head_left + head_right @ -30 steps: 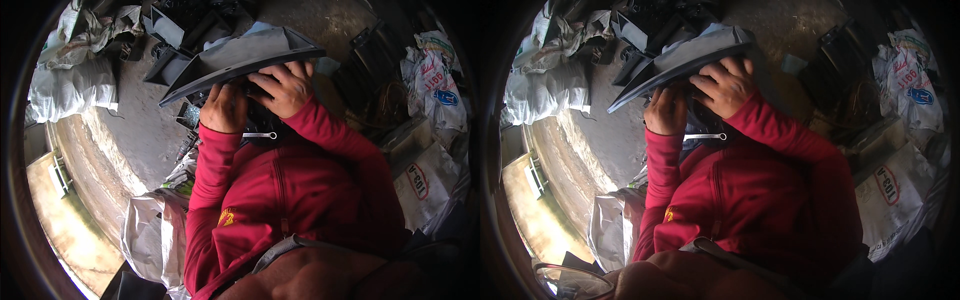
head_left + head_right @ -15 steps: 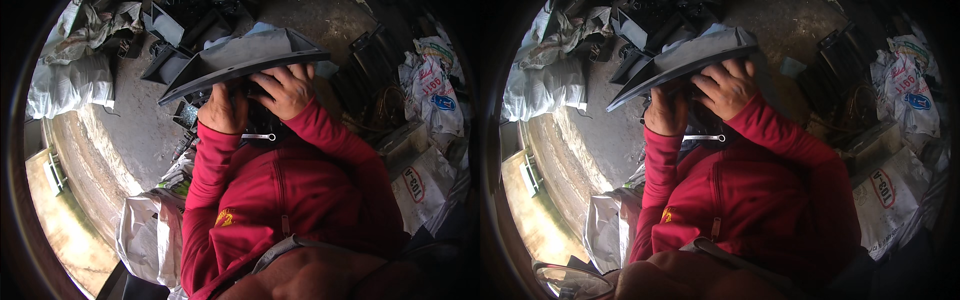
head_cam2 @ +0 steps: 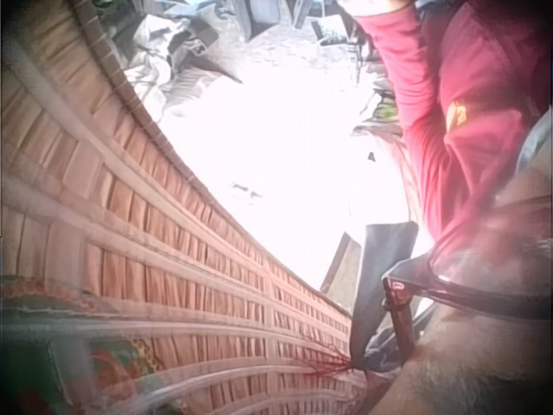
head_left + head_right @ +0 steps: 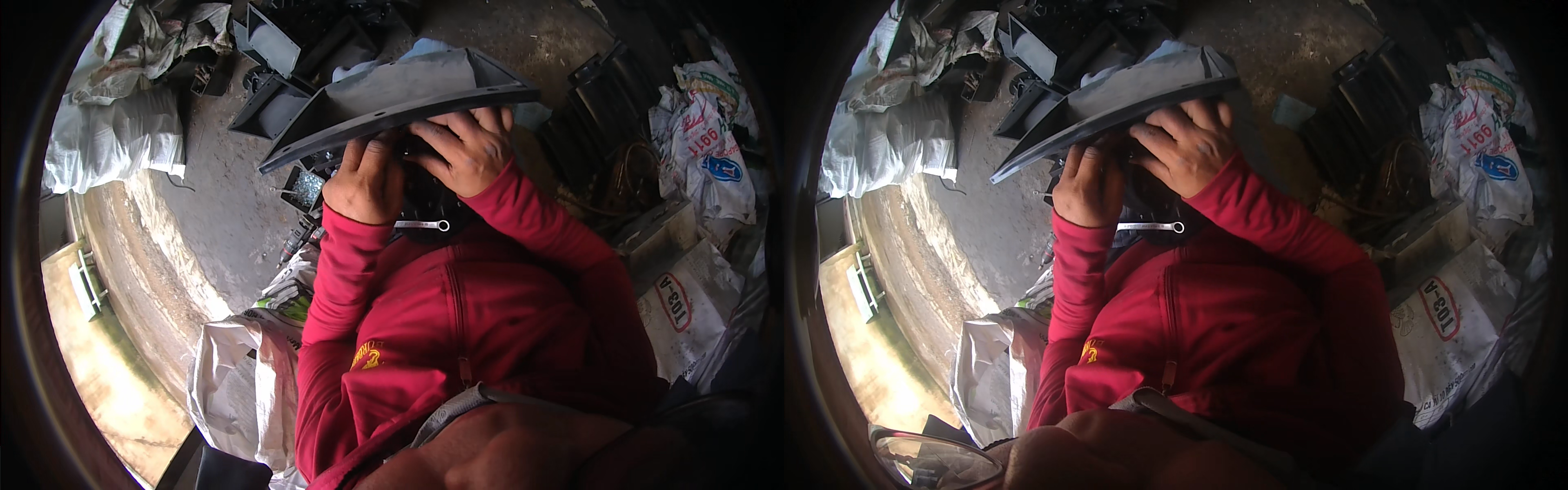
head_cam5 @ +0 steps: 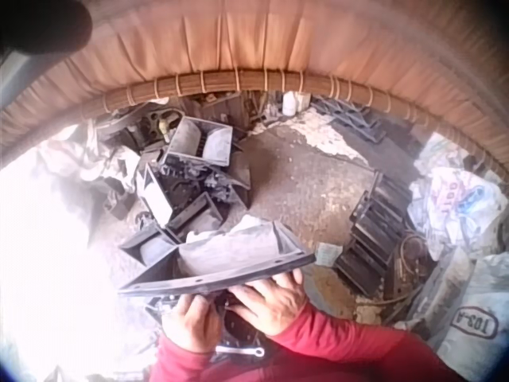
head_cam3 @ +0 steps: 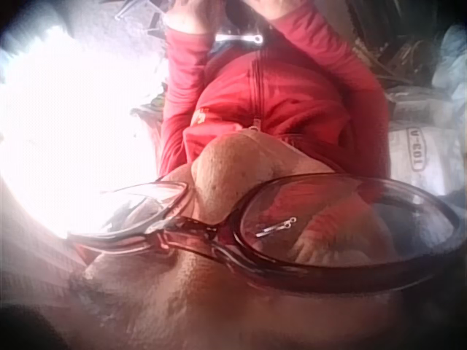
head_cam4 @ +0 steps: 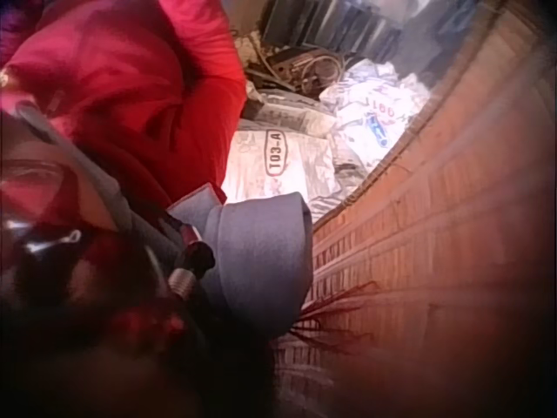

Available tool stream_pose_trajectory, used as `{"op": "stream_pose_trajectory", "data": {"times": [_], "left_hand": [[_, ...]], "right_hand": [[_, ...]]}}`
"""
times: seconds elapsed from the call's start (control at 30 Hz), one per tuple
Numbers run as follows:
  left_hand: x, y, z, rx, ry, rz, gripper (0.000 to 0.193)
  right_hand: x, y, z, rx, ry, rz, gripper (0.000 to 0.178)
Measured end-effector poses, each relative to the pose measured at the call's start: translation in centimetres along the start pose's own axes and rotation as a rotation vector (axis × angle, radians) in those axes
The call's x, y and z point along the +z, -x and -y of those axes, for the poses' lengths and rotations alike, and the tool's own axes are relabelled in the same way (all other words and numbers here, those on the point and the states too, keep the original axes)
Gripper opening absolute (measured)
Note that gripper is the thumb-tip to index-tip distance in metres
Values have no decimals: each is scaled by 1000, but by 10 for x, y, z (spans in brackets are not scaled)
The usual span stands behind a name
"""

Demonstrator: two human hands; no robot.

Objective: The person sits on the floor and uses a wrench to tighten bolts on a metal frame. They then pick up a circular metal component and attach it to the frame, securing it with additional bolts.

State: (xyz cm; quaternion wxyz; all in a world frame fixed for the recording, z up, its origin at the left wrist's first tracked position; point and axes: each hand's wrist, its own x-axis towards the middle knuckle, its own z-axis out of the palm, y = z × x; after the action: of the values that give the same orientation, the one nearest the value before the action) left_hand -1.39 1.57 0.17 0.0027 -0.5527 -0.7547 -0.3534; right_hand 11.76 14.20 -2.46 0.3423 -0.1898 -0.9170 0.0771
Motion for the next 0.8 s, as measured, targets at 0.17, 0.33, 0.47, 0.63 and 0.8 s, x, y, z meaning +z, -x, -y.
{"op": "stream_pose_trajectory", "data": {"times": [0.17, 0.33, 0.47, 0.63, 0.8], "left_hand": [[1, -1, -6, 25, -71, -77, 34], [-1, -1, -7, 0, -107, -64, 36], [-2, 0, -8, -38, -110, -43, 36], [-1, 1, -8, 8, -89, -81, 35], [-3, 0, -6, -27, -92, -47, 36]], "right_hand": [[-1, -1, 0, 0, 0, -1, 41], [0, 0, 0, 3, 3, -1, 41], [0, 0, 0, 7, 6, 1, 41], [-1, -2, -1, -8, 12, -13, 42], [1, -1, -3, -7, 14, -19, 42]]}}
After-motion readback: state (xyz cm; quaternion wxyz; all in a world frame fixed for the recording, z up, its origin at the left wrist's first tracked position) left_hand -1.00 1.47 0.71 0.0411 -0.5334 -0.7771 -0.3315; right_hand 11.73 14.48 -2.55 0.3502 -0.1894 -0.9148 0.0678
